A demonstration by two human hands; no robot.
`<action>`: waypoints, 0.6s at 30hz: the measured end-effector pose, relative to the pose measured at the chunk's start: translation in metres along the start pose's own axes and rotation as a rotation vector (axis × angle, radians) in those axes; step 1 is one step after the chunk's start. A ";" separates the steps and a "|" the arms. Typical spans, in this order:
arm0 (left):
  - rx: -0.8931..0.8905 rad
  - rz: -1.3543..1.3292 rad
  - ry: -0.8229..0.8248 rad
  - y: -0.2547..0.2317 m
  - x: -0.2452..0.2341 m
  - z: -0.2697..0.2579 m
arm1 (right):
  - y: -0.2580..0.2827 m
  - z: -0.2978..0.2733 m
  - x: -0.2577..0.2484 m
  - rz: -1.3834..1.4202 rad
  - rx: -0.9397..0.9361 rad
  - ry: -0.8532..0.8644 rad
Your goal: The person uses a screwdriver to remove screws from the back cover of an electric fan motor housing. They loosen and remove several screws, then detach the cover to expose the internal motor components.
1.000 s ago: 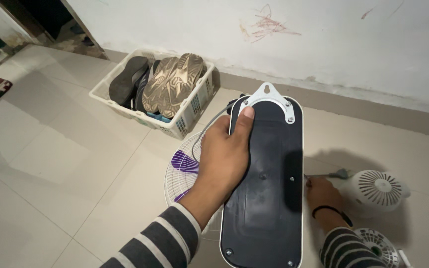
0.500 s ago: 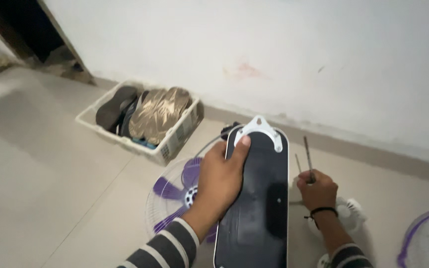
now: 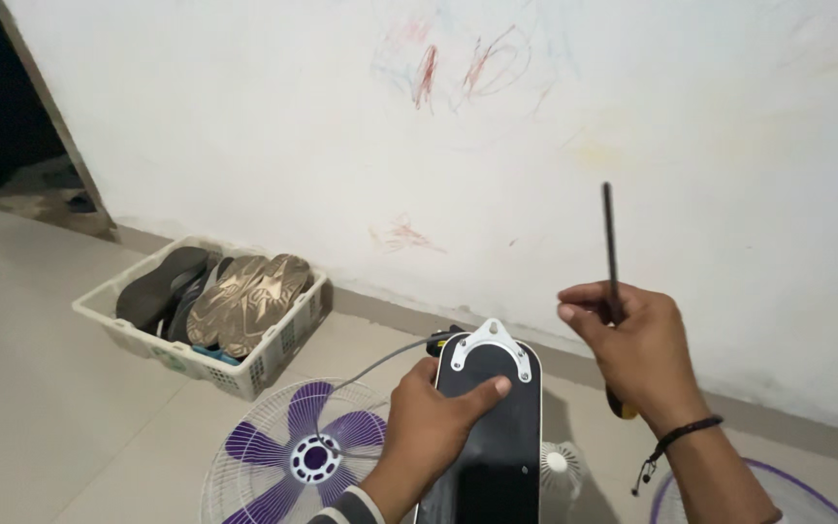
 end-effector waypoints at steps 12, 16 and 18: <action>0.038 0.118 0.052 -0.023 0.023 -0.023 | 0.061 -0.048 0.040 -0.098 -0.152 0.437; 0.068 0.191 0.036 -0.031 0.022 -0.028 | 0.075 -0.053 0.038 -0.267 -0.311 0.391; 0.098 0.214 0.019 -0.036 0.022 -0.030 | 0.076 -0.054 0.038 -0.294 -0.338 0.380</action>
Point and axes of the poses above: each hand's wrist, its own z-axis towards the middle knuckle, its own x-axis out of the palm, y = z × x, the point moved 7 cm from there along z, towards the middle knuckle, and after that the axes turned 15 degrees about y, right-handed, at the moved point
